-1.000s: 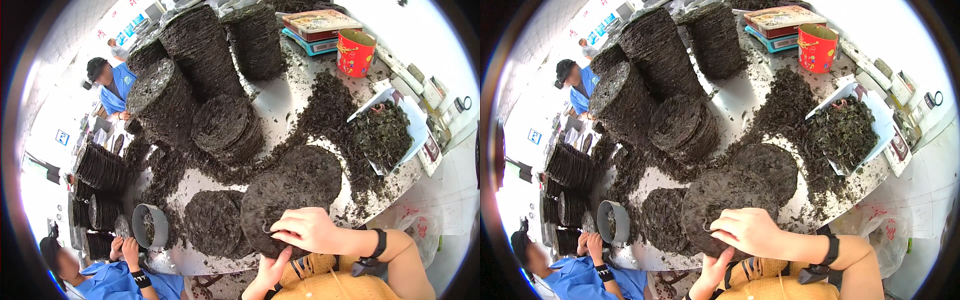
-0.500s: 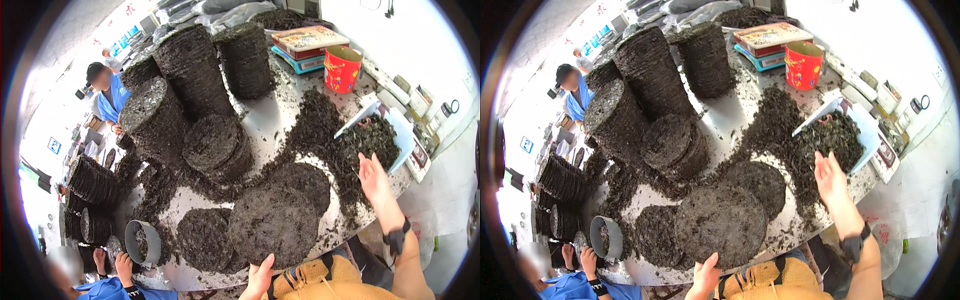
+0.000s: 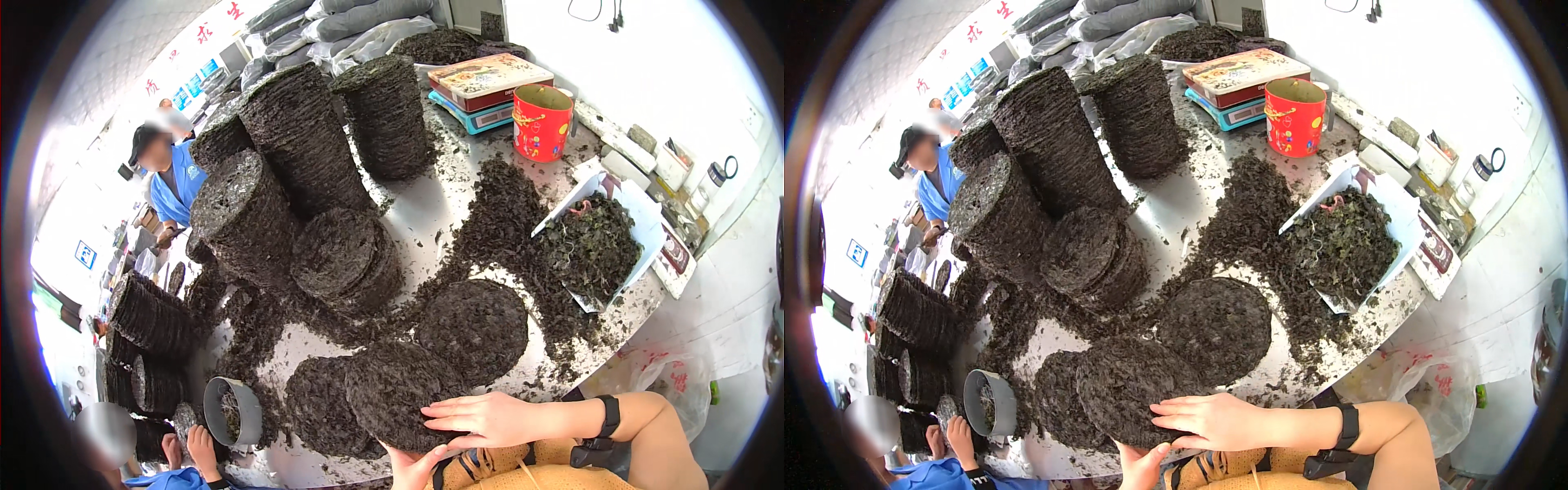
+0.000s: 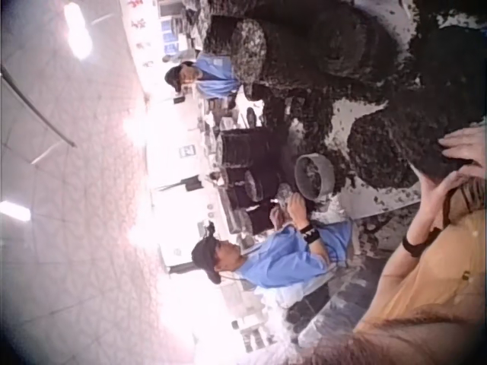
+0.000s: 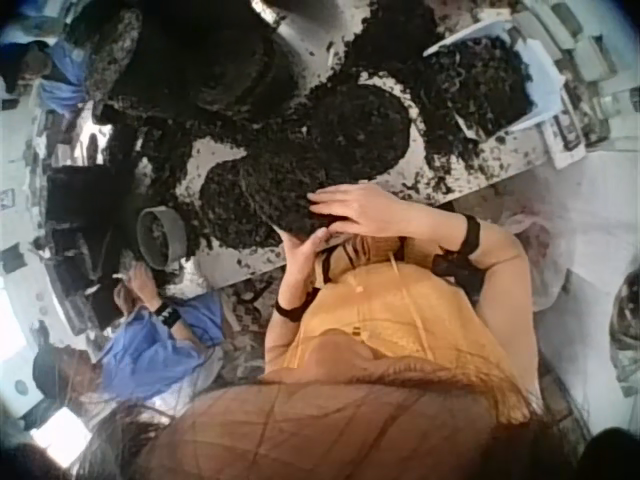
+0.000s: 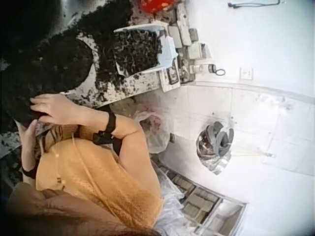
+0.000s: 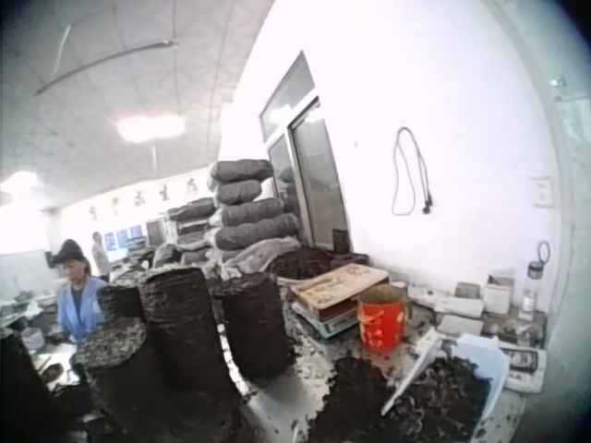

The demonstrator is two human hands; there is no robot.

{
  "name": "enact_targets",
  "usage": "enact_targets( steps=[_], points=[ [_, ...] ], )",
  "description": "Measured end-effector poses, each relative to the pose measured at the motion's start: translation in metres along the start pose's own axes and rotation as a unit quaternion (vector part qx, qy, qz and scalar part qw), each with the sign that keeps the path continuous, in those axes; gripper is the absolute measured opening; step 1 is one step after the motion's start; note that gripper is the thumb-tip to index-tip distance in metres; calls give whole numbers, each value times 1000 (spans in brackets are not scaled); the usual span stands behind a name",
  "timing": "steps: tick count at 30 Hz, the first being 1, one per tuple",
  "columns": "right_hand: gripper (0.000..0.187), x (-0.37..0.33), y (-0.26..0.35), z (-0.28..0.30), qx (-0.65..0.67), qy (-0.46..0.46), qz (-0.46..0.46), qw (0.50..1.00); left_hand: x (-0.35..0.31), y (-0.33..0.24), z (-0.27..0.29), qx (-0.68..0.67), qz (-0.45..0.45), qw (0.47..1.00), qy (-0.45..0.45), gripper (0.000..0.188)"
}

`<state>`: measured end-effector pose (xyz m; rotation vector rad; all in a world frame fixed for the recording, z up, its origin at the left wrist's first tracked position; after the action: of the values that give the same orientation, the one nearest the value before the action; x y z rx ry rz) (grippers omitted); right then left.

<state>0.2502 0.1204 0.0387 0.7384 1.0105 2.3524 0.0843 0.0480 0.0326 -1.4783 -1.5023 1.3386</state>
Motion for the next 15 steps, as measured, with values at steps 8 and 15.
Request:
enact_targets(
  steps=[8,15],
  points=[
    [58,-7,6,9,69,-26,-96,993,4,18,15,-42,21,997,65,99],
    [50,-5,7,24,45,-58,-138,988,2,14,10,-51,44,996,58,103]
  ],
)
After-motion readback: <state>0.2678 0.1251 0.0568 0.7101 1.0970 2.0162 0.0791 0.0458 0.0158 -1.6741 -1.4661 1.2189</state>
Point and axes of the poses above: each hand's wrist, its own x-axis towards the middle knuckle, its own z-axis out of the back of the hand, y = z × x, the point moved 2 cm from there along x, towards the middle knuckle, and after that the axes turned 2 degrees about -y, right-handed, at the moved point
